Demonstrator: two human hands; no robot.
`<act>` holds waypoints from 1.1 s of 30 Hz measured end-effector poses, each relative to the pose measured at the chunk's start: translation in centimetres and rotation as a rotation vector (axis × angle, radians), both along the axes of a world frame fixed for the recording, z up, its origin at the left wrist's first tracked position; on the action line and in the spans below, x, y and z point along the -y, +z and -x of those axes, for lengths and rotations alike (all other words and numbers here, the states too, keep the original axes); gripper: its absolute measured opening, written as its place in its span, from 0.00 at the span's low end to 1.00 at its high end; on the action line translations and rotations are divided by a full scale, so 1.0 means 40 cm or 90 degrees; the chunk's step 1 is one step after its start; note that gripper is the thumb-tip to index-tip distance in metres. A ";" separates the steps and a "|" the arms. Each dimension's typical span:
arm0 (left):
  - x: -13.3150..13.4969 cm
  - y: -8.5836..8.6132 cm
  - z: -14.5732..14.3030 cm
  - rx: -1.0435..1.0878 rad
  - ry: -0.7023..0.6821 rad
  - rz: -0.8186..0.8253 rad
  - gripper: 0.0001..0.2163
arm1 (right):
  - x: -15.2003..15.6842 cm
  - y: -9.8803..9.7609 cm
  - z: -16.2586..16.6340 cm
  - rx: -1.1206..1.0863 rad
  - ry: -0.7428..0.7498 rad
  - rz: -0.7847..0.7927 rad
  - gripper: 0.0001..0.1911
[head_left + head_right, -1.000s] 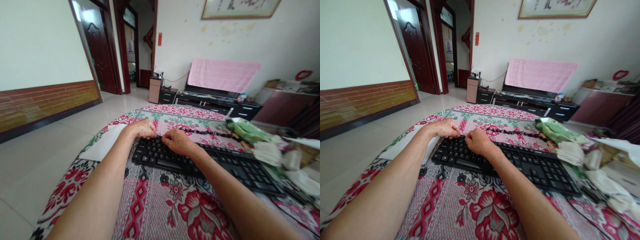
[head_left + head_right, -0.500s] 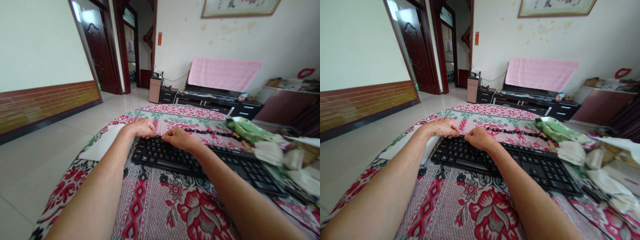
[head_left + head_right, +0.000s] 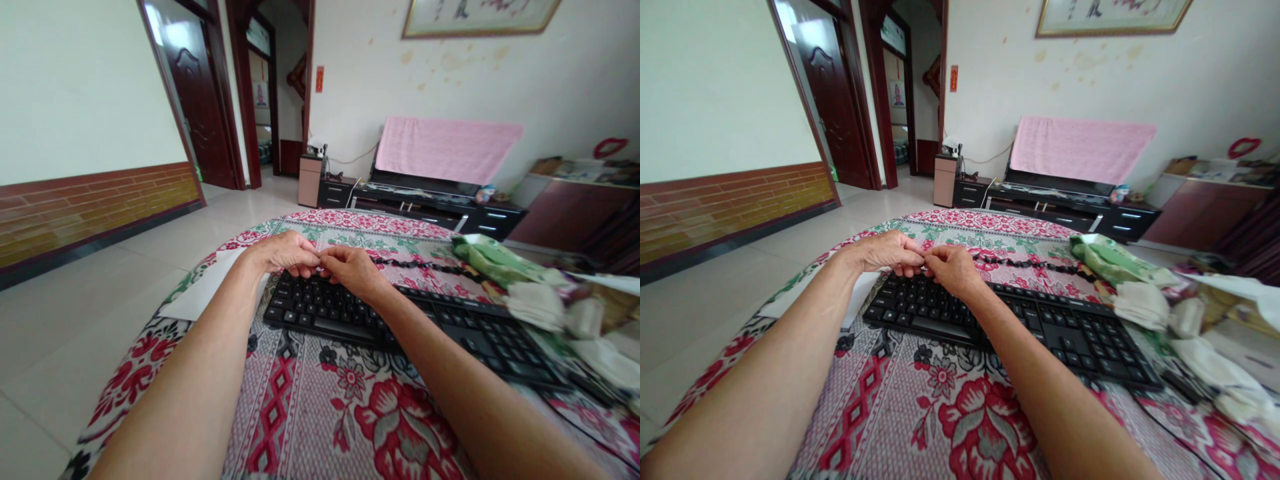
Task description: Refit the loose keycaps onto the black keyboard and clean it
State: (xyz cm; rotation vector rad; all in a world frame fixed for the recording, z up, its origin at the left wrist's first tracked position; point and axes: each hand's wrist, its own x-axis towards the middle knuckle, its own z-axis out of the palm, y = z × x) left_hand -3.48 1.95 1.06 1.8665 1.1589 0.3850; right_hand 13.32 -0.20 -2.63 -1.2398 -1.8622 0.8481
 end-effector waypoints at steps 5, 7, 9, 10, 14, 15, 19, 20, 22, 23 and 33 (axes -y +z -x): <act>-0.023 -0.024 0.016 -0.067 0.112 -0.058 0.10 | -0.003 -0.012 -0.014 0.208 0.066 -0.179 0.11; -0.027 -0.031 0.019 -0.062 0.131 -0.052 0.09 | -0.002 -0.012 -0.018 0.275 0.119 -0.215 0.13; -0.028 -0.037 0.020 -0.051 0.151 -0.043 0.08 | -0.002 -0.009 -0.019 0.314 0.168 -0.238 0.15; -0.030 -0.039 0.020 -0.049 0.160 -0.040 0.08 | -0.003 -0.008 -0.019 0.330 0.188 -0.246 0.15; -0.042 -0.053 0.023 -0.066 0.182 -0.033 0.10 | -0.012 -0.003 -0.019 0.364 0.230 -0.255 0.16; -0.046 -0.056 0.024 -0.068 0.191 -0.032 0.10 | -0.016 -0.002 -0.018 0.358 0.231 -0.255 0.15; -0.053 -0.064 0.028 -0.050 0.227 -0.029 0.10 | -0.021 0.005 -0.010 0.322 0.197 -0.253 0.13; -0.052 -0.064 0.028 -0.045 0.229 -0.026 0.09 | -0.019 0.008 -0.005 0.335 0.199 -0.255 0.12; -0.048 -0.063 0.027 -0.044 0.223 -0.022 0.09 | -0.011 0.013 0.006 0.387 0.207 -0.266 0.11; -0.045 -0.062 0.027 -0.047 0.221 -0.021 0.09 | -0.005 0.014 0.012 0.415 0.198 -0.273 0.11; -0.036 -0.052 0.023 -0.096 0.202 -0.028 0.10 | 0.014 0.002 0.054 0.436 0.070 -0.236 0.08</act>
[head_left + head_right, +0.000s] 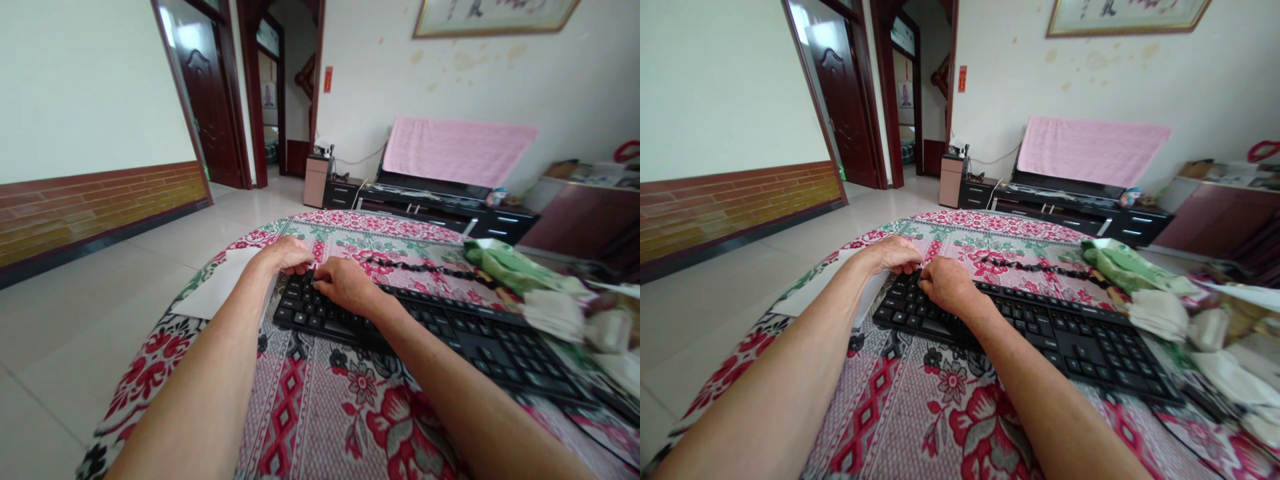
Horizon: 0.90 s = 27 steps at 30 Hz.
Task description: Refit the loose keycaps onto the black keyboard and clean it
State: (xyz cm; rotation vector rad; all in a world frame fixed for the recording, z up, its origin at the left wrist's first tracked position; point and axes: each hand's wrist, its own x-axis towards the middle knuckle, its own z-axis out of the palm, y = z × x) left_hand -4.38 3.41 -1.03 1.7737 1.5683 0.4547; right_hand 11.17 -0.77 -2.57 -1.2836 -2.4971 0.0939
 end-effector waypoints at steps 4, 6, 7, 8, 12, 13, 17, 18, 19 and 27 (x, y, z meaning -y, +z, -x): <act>0.000 0.000 -0.001 0.003 -0.007 -0.001 0.10 | -0.001 0.003 0.003 0.000 -0.018 0.036 0.08; -0.003 -0.003 -0.001 0.004 -0.008 -0.006 0.09 | 0.000 0.003 0.004 0.007 -0.022 0.027 0.09; -0.005 -0.005 -0.001 0.004 -0.007 -0.009 0.09 | 0.001 0.003 0.005 0.011 -0.024 0.017 0.09; -0.007 -0.007 -0.001 0.003 -0.004 -0.010 0.09 | 0.002 0.002 0.006 0.016 -0.025 0.005 0.09; -0.013 -0.011 -0.002 -0.006 0.000 -0.009 0.09 | 0.007 -0.006 0.013 0.049 -0.038 -0.040 0.10; -0.013 -0.011 -0.002 -0.008 -0.003 -0.010 0.09 | 0.009 -0.008 0.016 0.055 -0.050 -0.047 0.10; -0.008 -0.008 -0.004 -0.012 -0.003 -0.014 0.10 | 0.017 -0.011 0.024 0.075 -0.073 -0.054 0.12; -0.007 -0.007 -0.004 -0.016 0.001 -0.013 0.10 | 0.018 -0.010 0.024 0.078 -0.071 -0.053 0.12; -0.006 -0.007 -0.005 -0.018 -0.002 -0.012 0.10 | 0.019 -0.009 0.023 0.080 -0.067 -0.052 0.12; -0.005 -0.008 -0.004 -0.015 0.011 -0.009 0.09 | 0.009 0.010 -0.022 -0.022 0.031 0.007 0.15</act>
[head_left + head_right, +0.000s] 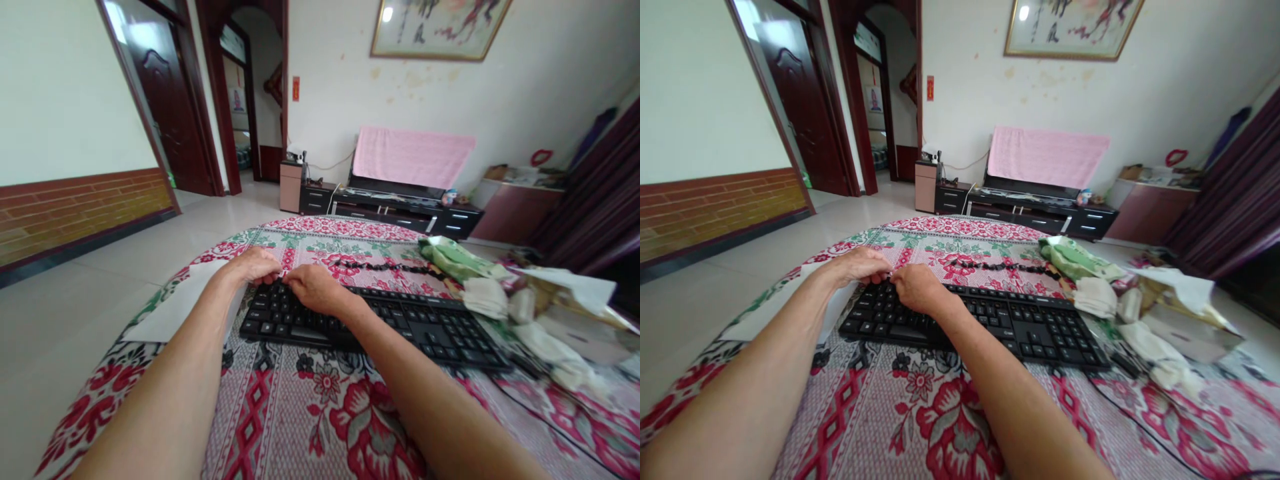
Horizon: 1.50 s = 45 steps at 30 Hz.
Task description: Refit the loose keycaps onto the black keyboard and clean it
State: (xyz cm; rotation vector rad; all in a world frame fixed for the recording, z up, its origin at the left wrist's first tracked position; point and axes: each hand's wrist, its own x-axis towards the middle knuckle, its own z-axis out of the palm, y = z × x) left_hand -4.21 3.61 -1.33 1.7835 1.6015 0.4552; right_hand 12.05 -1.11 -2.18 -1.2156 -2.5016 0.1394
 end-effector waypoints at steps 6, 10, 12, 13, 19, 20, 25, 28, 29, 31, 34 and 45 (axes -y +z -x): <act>0.004 0.002 -0.009 -0.042 0.013 -0.018 0.10 | 0.037 0.017 -0.089 -0.110 -0.049 -0.017 0.16; 0.009 -0.006 -0.017 -0.071 0.018 -0.065 0.08 | 0.086 0.008 -0.153 -0.136 -0.096 0.002 0.15; 0.016 -0.008 -0.016 -0.063 0.001 -0.105 0.07 | 0.105 -0.004 -0.171 -0.159 -0.117 0.007 0.14; 0.021 -0.008 -0.015 -0.057 -0.011 -0.121 0.07 | 0.113 -0.010 -0.176 -0.170 -0.126 0.005 0.14; 0.058 -0.004 -0.021 0.000 -0.041 -0.134 0.14 | 0.143 -0.034 -0.178 -0.187 -0.166 -0.025 0.13; 0.064 -0.005 -0.026 0.023 -0.036 -0.123 0.16 | 0.145 -0.035 -0.178 -0.188 -0.167 -0.025 0.13; 0.083 -0.008 -0.054 0.107 -0.057 -0.056 0.13 | 0.127 -0.025 -0.164 -0.224 -0.152 -0.047 0.12; 0.078 -0.010 -0.061 0.110 -0.091 -0.079 0.10 | 0.094 -0.016 -0.133 -0.232 -0.122 -0.060 0.10; 0.075 -0.012 -0.062 0.109 -0.100 -0.099 0.10 | 0.082 -0.014 -0.120 -0.236 -0.116 -0.055 0.10; 0.069 -0.017 -0.065 0.113 -0.098 -0.134 0.09 | 0.060 -0.012 -0.091 -0.247 -0.116 -0.042 0.10; 0.067 -0.023 -0.073 0.136 -0.039 -0.135 0.09 | 0.041 -0.015 -0.053 -0.252 -0.137 -0.045 0.09; 0.084 -0.014 -0.076 0.234 -0.014 -0.020 0.09 | 0.036 -0.029 -0.045 -0.222 -0.141 -0.047 0.06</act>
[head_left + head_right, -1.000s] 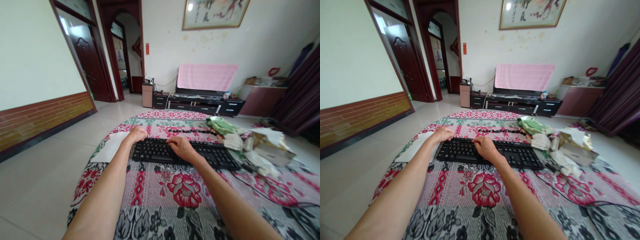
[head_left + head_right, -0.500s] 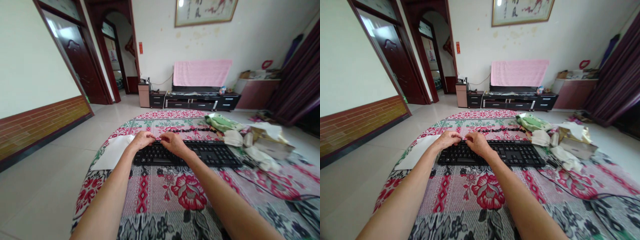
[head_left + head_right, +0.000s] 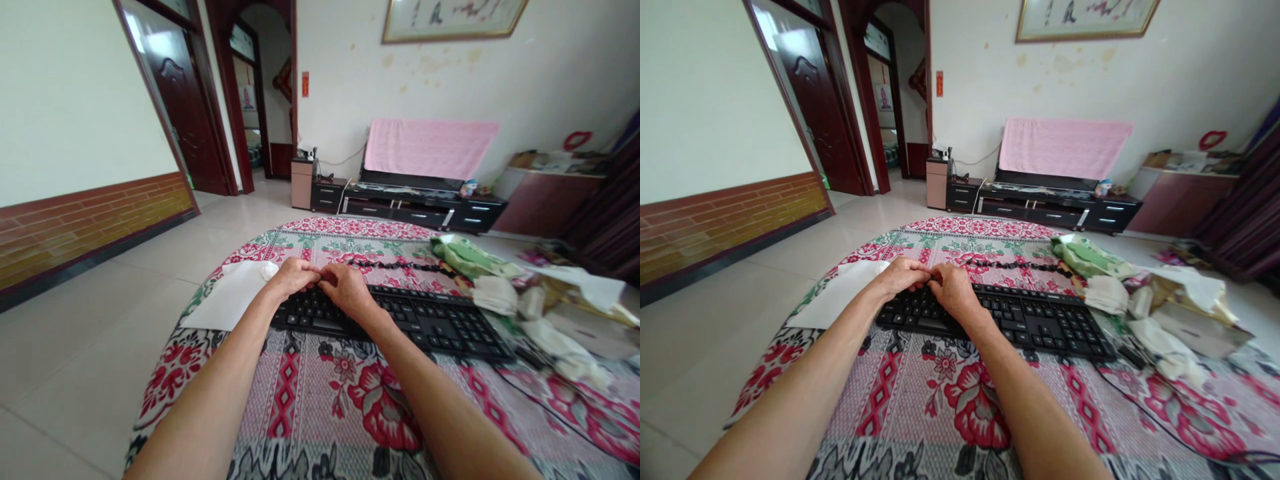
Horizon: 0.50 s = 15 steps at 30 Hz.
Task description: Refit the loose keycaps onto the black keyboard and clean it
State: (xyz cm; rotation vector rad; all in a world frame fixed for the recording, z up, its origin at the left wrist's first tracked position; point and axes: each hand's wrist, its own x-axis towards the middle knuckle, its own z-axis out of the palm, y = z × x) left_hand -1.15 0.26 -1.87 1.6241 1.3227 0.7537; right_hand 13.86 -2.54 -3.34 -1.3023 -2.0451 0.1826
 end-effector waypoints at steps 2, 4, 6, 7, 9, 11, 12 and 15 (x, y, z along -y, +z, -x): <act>-0.003 -0.004 0.006 0.018 -0.022 0.002 0.11 | -0.004 -0.005 -0.003 -0.006 0.002 0.001 0.07; -0.005 -0.006 0.012 0.034 -0.037 0.005 0.12 | -0.007 -0.007 -0.005 -0.011 0.005 0.005 0.08; -0.005 -0.006 0.015 0.043 -0.041 0.010 0.13 | -0.008 -0.007 -0.005 -0.014 0.009 0.005 0.08; -0.005 -0.005 0.015 0.044 -0.042 0.011 0.13 | -0.007 -0.007 -0.005 -0.010 0.008 -0.001 0.08; -0.002 -0.002 0.014 0.038 -0.049 0.007 0.13 | -0.005 -0.004 -0.004 -0.002 0.003 -0.016 0.07; 0.000 0.000 0.013 0.027 -0.054 -0.005 0.12 | -0.002 -0.001 -0.004 -0.003 0.001 -0.011 0.07; 0.000 0.001 0.013 0.020 -0.050 -0.010 0.12 | -0.002 0.001 -0.005 -0.008 0.005 0.004 0.08; -0.002 -0.001 0.016 -0.006 -0.004 -0.023 0.12 | -0.002 0.003 -0.012 -0.017 0.016 0.066 0.08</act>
